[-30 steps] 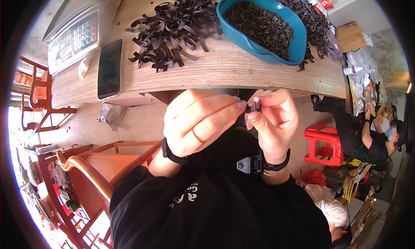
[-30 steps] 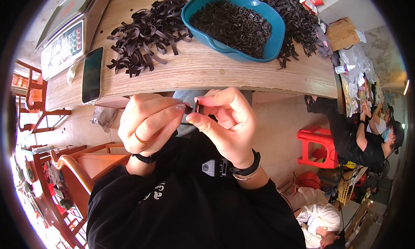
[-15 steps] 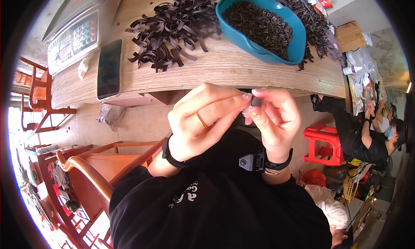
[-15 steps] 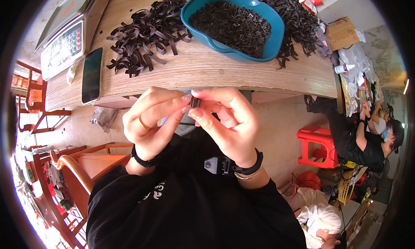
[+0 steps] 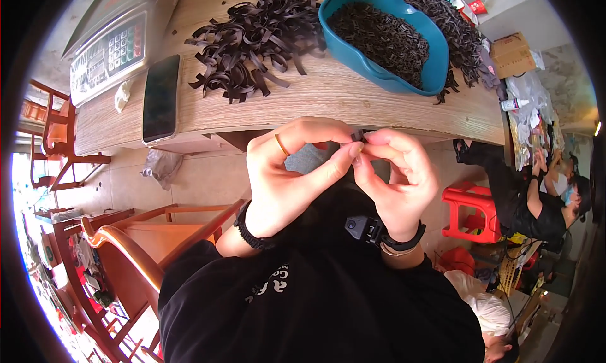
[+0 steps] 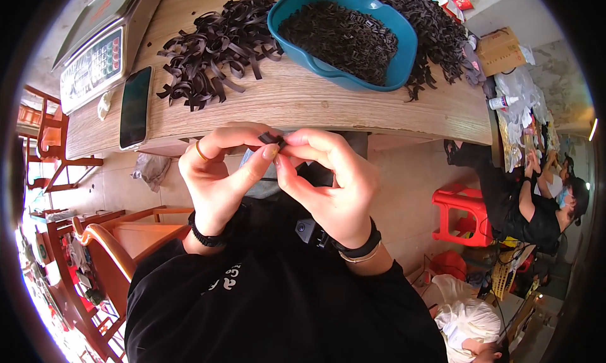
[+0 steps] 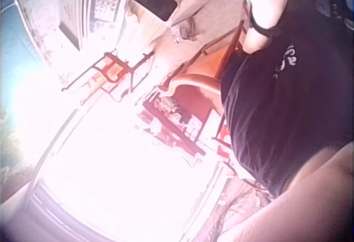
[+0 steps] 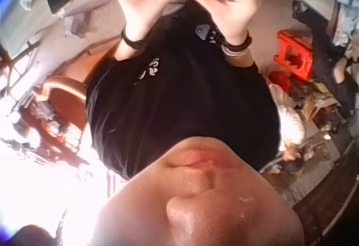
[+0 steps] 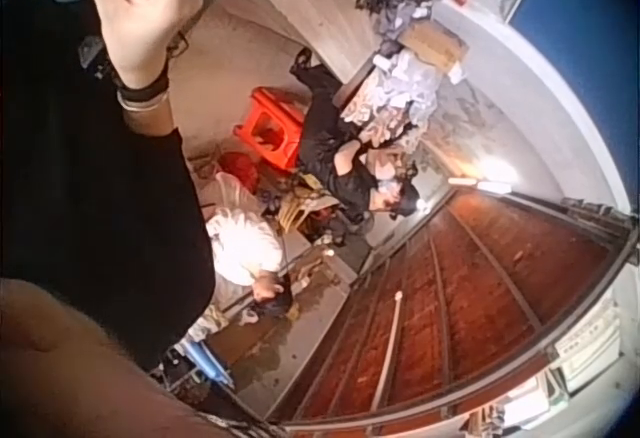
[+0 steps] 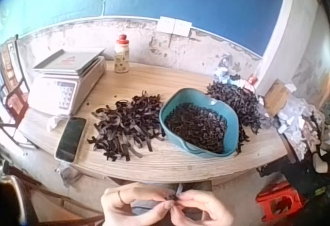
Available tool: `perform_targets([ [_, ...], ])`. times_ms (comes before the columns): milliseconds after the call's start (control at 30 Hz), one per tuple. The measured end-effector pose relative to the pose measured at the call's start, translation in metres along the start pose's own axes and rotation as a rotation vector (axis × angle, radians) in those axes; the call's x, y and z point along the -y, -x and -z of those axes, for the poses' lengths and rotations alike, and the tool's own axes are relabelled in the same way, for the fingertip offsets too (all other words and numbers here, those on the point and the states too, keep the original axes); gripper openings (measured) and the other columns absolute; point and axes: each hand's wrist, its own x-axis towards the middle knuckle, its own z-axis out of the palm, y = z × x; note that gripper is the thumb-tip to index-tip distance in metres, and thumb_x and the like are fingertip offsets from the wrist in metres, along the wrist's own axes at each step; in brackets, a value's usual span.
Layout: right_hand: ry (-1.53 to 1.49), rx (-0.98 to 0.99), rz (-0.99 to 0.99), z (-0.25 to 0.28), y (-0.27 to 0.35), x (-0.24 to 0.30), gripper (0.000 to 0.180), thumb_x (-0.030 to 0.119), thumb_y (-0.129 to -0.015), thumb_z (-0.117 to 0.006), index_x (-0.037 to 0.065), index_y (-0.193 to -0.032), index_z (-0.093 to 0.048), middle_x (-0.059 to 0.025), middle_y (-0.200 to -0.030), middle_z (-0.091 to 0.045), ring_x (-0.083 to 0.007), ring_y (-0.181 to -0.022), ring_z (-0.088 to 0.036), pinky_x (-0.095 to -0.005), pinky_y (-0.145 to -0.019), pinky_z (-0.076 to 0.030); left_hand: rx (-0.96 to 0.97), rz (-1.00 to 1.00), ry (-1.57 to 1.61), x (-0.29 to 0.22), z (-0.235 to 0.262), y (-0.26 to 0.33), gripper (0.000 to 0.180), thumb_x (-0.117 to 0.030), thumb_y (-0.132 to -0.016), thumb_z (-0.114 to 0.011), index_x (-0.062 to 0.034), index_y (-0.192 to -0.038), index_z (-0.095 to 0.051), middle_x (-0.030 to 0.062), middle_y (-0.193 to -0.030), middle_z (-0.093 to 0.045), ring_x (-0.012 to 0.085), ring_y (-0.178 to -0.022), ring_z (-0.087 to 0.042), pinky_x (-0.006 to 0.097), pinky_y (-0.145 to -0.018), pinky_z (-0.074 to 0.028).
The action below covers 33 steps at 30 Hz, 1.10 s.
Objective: Manually assembling metal buckles onto small black straps in a manufacturing setting.
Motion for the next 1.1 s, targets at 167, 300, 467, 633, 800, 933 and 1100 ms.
perform_targets([
  [167, 0.016, -0.003, 0.004, -0.001, 0.000, 0.000, 0.031, -0.007, -0.072, -0.071, -0.006, -0.100, -0.056, -0.0128, -0.082, -0.068, -0.0116, -0.074, -0.064, -0.0244, -0.069, -0.051, -0.086, -0.302, -0.171, 0.004, -0.002, 0.000, 0.017, 0.004, -0.071, -0.071, -0.0009, -0.086, -0.064, 0.0108, -0.087, -0.066, 0.0179, -0.075, -0.064, 0.026, -0.068, -0.051],
  [300, -0.021, 0.033, 0.006, -0.002, -0.002, 0.005, 0.033, -0.007, -0.070, -0.071, -0.006, -0.100, -0.056, -0.0134, -0.083, -0.068, -0.0127, -0.074, -0.065, -0.0246, -0.069, -0.051, -0.151, -0.313, -0.138, 0.003, -0.006, 0.006, 0.019, 0.005, -0.071, -0.071, -0.0012, -0.086, -0.063, 0.0120, -0.087, -0.066, 0.0192, -0.077, -0.065, 0.027, -0.068, -0.052],
  [467, -0.019, 0.027, 0.002, -0.004, 0.000, 0.003, 0.033, -0.008, -0.070, -0.071, -0.006, -0.100, -0.056, -0.0126, -0.083, -0.067, -0.0129, -0.073, -0.065, -0.0238, -0.068, -0.051, -0.235, -0.319, -0.041, 0.006, -0.007, 0.007, 0.020, 0.007, -0.070, -0.072, 0.0001, -0.086, -0.061, 0.0142, -0.090, -0.066, 0.0206, -0.077, -0.066, 0.027, -0.067, -0.053],
  [633, -0.086, -0.015, 0.020, -0.004, 0.002, 0.002, 0.034, -0.011, -0.069, -0.069, -0.007, -0.100, -0.055, -0.0111, -0.087, -0.064, -0.0130, -0.072, -0.064, -0.0232, -0.067, -0.050, -0.075, -0.455, -0.269, -0.004, 0.006, 0.000, 0.022, 0.006, -0.069, -0.071, 0.0005, -0.087, -0.060, 0.0171, -0.092, -0.066, 0.0229, -0.076, -0.067, 0.027, -0.064, -0.054],
  [800, -0.230, -0.008, 0.037, 0.003, 0.005, -0.001, 0.037, -0.013, -0.069, -0.067, -0.008, -0.102, -0.053, -0.0106, -0.092, -0.060, -0.0117, -0.068, -0.060, -0.0240, -0.066, -0.049, 0.106, -0.657, -0.486, -0.009, 0.015, -0.010, 0.018, -0.003, -0.070, -0.072, -0.0004, -0.085, -0.063, 0.0154, -0.087, -0.067, 0.0206, -0.069, -0.066, 0.025, -0.056, -0.053],
  [933, -0.242, 0.009, 0.081, 0.003, 0.004, -0.002, 0.037, -0.013, -0.069, -0.067, -0.008, -0.102, -0.053, -0.0101, -0.090, -0.060, -0.0116, -0.068, -0.060, -0.0238, -0.066, -0.048, 0.116, -0.673, -0.479, -0.005, 0.014, -0.010, 0.019, -0.008, -0.069, -0.073, -0.0003, -0.084, -0.063, 0.0147, -0.086, -0.066, 0.0215, -0.069, -0.066, 0.026, -0.054, -0.053],
  [1100, -0.181, 0.011, 0.077, 0.002, 0.003, -0.001, 0.035, -0.014, -0.067, -0.067, -0.008, -0.100, -0.055, -0.0095, -0.088, -0.060, -0.0113, -0.067, -0.059, -0.0231, -0.066, -0.047, 0.219, -0.729, -0.565, -0.006, 0.020, -0.012, 0.022, -0.008, -0.068, -0.072, 0.0017, -0.086, -0.063, 0.0135, -0.086, -0.064, 0.0246, -0.072, -0.065, 0.028, -0.054, -0.053],
])
